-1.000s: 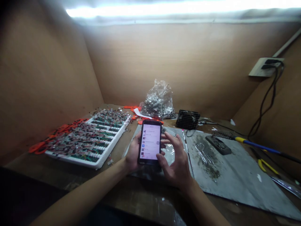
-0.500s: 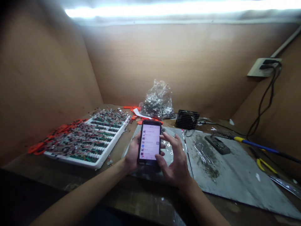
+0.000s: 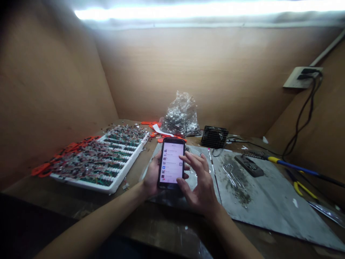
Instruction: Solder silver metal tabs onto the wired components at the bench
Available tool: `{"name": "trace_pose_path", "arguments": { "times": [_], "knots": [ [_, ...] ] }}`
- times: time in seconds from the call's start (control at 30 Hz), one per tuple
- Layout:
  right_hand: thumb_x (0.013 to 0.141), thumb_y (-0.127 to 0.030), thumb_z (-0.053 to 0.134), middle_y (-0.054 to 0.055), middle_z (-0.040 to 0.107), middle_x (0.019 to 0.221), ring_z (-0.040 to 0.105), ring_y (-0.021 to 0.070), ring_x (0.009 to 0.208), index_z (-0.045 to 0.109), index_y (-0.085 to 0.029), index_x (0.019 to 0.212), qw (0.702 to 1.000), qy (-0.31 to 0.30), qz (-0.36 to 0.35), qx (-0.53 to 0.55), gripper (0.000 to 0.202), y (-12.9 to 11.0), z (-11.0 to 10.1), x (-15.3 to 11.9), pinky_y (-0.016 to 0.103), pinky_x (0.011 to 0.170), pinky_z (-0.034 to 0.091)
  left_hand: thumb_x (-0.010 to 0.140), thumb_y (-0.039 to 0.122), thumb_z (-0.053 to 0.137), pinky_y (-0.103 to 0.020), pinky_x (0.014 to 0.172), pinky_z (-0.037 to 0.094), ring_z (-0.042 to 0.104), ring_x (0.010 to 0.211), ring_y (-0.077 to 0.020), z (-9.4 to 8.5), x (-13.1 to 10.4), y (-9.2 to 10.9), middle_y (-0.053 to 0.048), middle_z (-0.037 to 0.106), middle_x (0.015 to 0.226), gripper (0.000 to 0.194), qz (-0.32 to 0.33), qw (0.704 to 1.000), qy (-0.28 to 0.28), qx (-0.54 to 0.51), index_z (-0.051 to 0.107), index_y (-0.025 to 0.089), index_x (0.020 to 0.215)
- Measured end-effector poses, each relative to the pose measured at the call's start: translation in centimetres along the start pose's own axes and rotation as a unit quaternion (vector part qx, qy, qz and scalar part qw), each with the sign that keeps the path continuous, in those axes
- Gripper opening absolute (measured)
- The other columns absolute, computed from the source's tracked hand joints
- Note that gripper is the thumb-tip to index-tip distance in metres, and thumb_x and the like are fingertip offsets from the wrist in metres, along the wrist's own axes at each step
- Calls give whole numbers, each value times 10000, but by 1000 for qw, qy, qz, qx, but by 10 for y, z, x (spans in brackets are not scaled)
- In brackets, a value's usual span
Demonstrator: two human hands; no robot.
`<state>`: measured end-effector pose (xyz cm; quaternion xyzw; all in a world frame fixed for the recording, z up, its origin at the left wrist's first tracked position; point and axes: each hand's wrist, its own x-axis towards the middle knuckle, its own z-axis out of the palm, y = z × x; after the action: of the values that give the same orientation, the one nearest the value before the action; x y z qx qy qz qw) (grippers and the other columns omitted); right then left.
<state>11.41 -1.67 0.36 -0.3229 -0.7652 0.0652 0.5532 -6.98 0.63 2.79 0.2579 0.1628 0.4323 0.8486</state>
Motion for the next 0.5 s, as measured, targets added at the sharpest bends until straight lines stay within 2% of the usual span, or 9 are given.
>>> {"name": "trace_pose_path", "arguments": {
  "times": [0.23, 0.5],
  "knots": [
    [966, -374, 673, 85, 656, 1454, 556, 331, 1423, 334, -282, 1614, 1000, -30, 7, -6, 737, 0, 1, 2, 637, 1312, 123, 1050, 633, 303, -510, 971, 569, 759, 1049, -367, -6, 2, -1, -234, 772, 1160, 753, 14, 1000, -8, 19, 589, 75, 1465],
    [957, -347, 670, 118, 615, 1477, 596, 327, 1376, 342, -266, 1611, 1000, 6, -2, -3, 737, -2, 0, 2, 651, 1301, 181, 1049, 655, 236, -489, 947, 573, 766, 1016, -358, -6, 1, 0, -238, 772, 1147, 803, 3, 999, -15, 29, 567, 63, 1479]
  ]
}}
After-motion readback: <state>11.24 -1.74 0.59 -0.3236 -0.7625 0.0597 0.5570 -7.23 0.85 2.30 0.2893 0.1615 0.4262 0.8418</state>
